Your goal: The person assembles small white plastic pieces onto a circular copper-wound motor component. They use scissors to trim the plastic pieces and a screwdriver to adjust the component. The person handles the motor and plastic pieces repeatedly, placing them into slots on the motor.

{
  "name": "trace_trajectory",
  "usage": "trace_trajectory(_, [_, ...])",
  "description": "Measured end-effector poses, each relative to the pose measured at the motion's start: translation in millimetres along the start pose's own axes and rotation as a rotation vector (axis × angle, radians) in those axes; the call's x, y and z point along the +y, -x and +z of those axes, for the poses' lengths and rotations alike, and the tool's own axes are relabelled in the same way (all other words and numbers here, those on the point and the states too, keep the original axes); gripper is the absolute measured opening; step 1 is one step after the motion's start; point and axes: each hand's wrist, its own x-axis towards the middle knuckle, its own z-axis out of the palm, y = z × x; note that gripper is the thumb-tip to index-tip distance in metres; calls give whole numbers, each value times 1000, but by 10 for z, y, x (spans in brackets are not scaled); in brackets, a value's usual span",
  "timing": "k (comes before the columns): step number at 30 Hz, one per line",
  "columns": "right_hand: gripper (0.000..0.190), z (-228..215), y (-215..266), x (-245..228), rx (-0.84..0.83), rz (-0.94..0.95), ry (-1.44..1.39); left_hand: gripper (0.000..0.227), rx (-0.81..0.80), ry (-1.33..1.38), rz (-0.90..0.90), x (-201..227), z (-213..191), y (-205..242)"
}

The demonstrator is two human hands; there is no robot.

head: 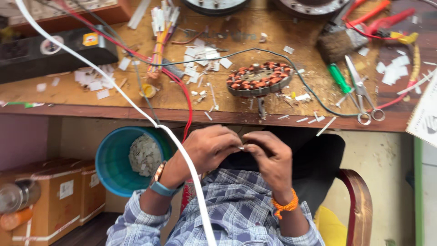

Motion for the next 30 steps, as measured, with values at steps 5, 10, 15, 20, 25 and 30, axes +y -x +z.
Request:
trace_trajectory(5, [11,-3,128,155,-19,76,-175,23,-24,43,-146,25,145,-22])
trace_trajectory(10, [13,-147,268,229,-48,311,-220,17,-70,-9,-154,-23,311,-13])
trace_trajectory(15, [9,-253,240,251,-83,253,-99,14,-43,138,-156,-27,431,-42])
trace_trajectory(20, [11,-282,277,303,-84,162,-132,16,-4,321,-235,-25,522,-49])
trace_trajectory(25, [11,-254,382,402,-82,115,-197,21,45,357,-192,-17,621,-27])
trace_trajectory(30, [10,-279,407,456,-148,208,-420,23,6,371,-201,-53,615,22])
